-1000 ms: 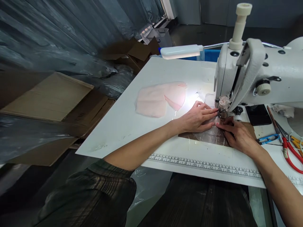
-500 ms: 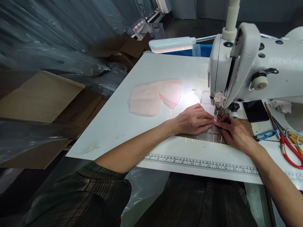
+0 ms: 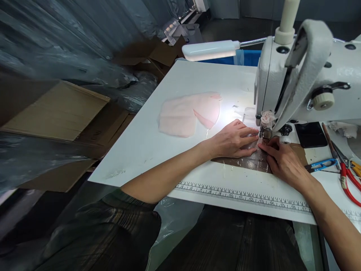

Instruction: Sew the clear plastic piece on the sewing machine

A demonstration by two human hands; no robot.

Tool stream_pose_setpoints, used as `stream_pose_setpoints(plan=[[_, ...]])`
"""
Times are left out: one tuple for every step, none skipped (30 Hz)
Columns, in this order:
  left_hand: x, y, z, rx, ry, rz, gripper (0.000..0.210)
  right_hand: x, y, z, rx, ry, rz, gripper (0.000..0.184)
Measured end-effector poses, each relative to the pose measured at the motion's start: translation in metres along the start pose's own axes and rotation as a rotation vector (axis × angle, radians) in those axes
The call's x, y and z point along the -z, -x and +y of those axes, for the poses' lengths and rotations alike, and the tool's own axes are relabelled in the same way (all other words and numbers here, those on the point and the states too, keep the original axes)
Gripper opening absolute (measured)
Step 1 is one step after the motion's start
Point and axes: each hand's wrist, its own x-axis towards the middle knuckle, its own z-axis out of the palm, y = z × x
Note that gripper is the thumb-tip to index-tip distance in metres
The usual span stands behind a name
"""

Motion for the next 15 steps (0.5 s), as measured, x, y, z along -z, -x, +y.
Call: stream_pose_setpoints(plan=[[0.0,-0.001,0.001,0.017,-0.01,-0.004,0.039,0.0,0.0,0.0,0.002,0.0,0.001,0.038],[0.0,-0.001,0.001,0.034,-0.021,-0.004,0.04,0.001,0.0,0.0,0.004,0.001,-0.003,0.038],[0.0,-0.001,0.001,0.047,-0.031,-0.001,0.041,0.001,0.0,0.0,0.003,0.0,-0.013,0.038],[0.0,-0.002,0.001,0.06,-0.039,0.002,0.042,0.001,0.0,0.0,-0.001,-0.002,-0.026,0.039],[-0.001,-0.002,0.001,0.073,-0.044,0.004,0.043,0.001,0.0,0.0,-0.008,-0.003,-0.038,0.039],[-0.002,-0.003,0.001,0.087,-0.045,0.006,0.044,0.001,0.0,0.0,-0.015,-0.002,-0.046,0.04],[-0.002,-0.004,0.001,0.102,-0.044,0.005,0.045,0.0,0.001,0.001,-0.019,0.0,-0.048,0.04],[-0.003,-0.004,0.001,0.118,-0.041,0.002,0.045,0.0,0.001,0.001,-0.023,0.001,-0.047,0.04],[-0.005,-0.005,0.001,0.132,-0.035,0.0,0.045,-0.001,0.001,0.001,-0.03,0.002,-0.046,0.041],[-0.006,-0.005,0.001,0.145,-0.028,-0.002,0.044,-0.001,0.001,0.001,-0.036,-0.002,-0.046,0.041],[-0.007,-0.006,0.001,0.157,-0.02,-0.002,0.044,-0.001,0.0,0.002,-0.044,-0.013,-0.047,0.041],[-0.008,-0.006,0.001,0.168,-0.01,0.0,0.043,0.0,0.0,0.002,-0.055,-0.031,-0.05,0.041],[-0.009,-0.006,0.0,0.177,0.001,0.007,0.041,0.001,0.0,0.003,-0.069,-0.056,-0.054,0.041],[-0.01,-0.006,-0.001,0.183,0.01,0.02,0.039,0.003,-0.001,0.004,-0.089,-0.086,-0.061,0.04],[-0.01,-0.005,-0.003,0.183,0.015,0.044,0.037,0.005,-0.001,0.006,-0.113,-0.125,-0.064,0.039]])
